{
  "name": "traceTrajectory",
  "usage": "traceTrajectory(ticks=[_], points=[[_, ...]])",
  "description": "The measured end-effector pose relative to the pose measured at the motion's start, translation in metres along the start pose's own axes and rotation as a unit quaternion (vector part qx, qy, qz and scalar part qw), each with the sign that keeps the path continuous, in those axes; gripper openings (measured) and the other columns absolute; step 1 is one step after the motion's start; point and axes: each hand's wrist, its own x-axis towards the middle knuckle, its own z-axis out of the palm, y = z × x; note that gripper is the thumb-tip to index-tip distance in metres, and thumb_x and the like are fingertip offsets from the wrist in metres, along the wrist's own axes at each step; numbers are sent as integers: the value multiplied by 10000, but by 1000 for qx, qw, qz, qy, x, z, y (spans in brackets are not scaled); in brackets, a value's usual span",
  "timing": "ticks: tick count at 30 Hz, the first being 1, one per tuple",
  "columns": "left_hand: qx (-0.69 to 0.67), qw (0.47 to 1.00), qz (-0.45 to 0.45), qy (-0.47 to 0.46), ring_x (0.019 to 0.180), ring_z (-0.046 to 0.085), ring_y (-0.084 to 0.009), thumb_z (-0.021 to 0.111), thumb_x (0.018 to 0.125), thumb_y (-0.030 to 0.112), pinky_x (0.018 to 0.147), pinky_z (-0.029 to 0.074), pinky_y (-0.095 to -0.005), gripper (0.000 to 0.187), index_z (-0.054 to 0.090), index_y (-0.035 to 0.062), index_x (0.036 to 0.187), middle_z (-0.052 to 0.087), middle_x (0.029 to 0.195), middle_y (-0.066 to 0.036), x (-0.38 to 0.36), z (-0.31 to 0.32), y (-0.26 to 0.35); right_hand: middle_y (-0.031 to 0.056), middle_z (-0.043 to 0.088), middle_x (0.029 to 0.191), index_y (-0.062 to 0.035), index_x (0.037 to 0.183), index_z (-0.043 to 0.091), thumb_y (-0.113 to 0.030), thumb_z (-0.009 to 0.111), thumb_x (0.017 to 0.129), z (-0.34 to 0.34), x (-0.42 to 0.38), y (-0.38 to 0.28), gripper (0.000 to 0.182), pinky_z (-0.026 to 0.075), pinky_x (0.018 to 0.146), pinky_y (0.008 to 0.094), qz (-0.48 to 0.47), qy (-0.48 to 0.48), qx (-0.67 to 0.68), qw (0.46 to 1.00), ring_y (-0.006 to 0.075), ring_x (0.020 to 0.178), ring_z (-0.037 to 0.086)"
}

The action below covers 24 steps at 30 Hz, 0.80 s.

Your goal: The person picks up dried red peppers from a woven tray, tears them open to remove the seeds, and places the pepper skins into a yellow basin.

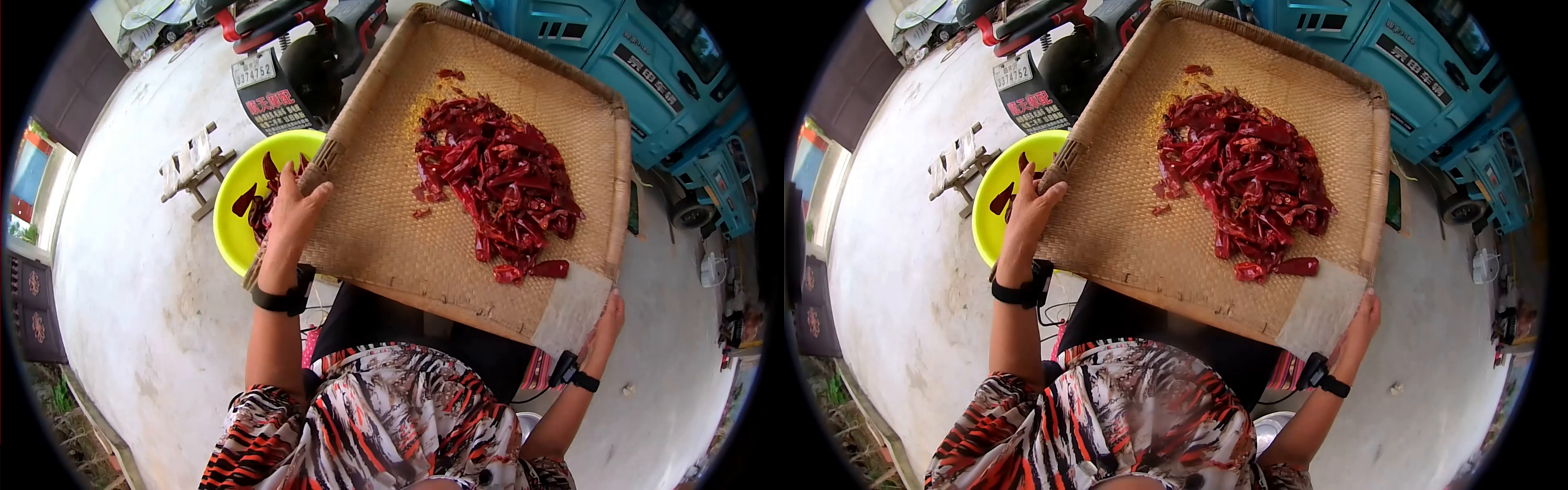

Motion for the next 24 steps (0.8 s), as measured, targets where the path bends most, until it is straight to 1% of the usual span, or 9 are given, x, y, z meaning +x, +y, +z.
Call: traceTrajectory(ticks=[2,6,7,11,16,19,20,21,24], points=[[9,998,-56,-12,1165,517,-211,663,870,228,989,385,-289,748,270,-13,1459,520,1306,-161,-2,-4,26,33,624,944,-25,1038,606,-390,512,976,4,-2,-13,382,451,779,275,4,6,19,1000,120,855,553],[44,998,-5,-44,1167,499,-186,639,889,196,985,385,-281,655,322,0,1428,515,1306,-134,-6,-8,29,24,620,902,-22,1038,603,-367,500,984,24,-25,-59,364,463,752,269,41,37,32,998,120,818,563],[2,999,4,-54,1248,472,-284,711,824,288,1040,360,-353,773,327,-23,1418,506,1333,-216,-4,-8,28,27,621,911,-21,1056,604,-365,499,985,27,-28,-70,366,468,748,269,48,52,32,997,122,821,569],[-174,975,-85,-111,1172,484,-185,636,895,87,995,390,-290,605,330,-29,1403,507,1306,-118,-13,5,74,41,626,957,-22,1118,598,-352,496,983,15,-23,-94,371,480,752,264,103,59,21,993,127,846,587],[-158,977,-35,-141,1195,477,-194,609,918,162,993,380,-276,617,309,8,1434,477,1358,-144,-148,62,170,56,650,944,-29,1047,600,-339,470,994,-197,1,-70,340,483,753,256,44,108,-4,993,136,820,607],[-155,979,1,-129,1166,519,-204,590,922,144,978,408,-288,566,345,-12,1408,493,1349,-159,-195,53,186,99,631,1138,-39,1261,539,-232,489,983,-233,-52,-103,342,492,857,317,88,19,160,983,207,975,624],[-180,972,11,-152,1153,530,-205,586,922,139,971,416,-291,550,356,-14,1398,502,1338,-160,-198,35,189,99,606,1184,-62,1265,535,-170,515,949,-175,-88,-135,335,487,874,339,-45,-65,-105,991,242,1018,608],[-235,951,16,-199,1140,540,-206,581,923,133,963,424,-293,533,367,-16,1389,511,1327,-160,-195,6,191,99,581,1229,-85,1270,532,-107,541,914,-87,-122,-160,356,481,892,361,-170,-141,-363,905,277,1061,591],[-393,827,5,-401,1100,573,-208,566,925,118,941,448,-300,486,400,-23,1360,539,1295,-161,-245,-49,257,132,551,1265,-99,1261,547,-31,562,851,-72,-162,-153,416,459,917,399,-278,-170,-422,846,337,1161,515]])
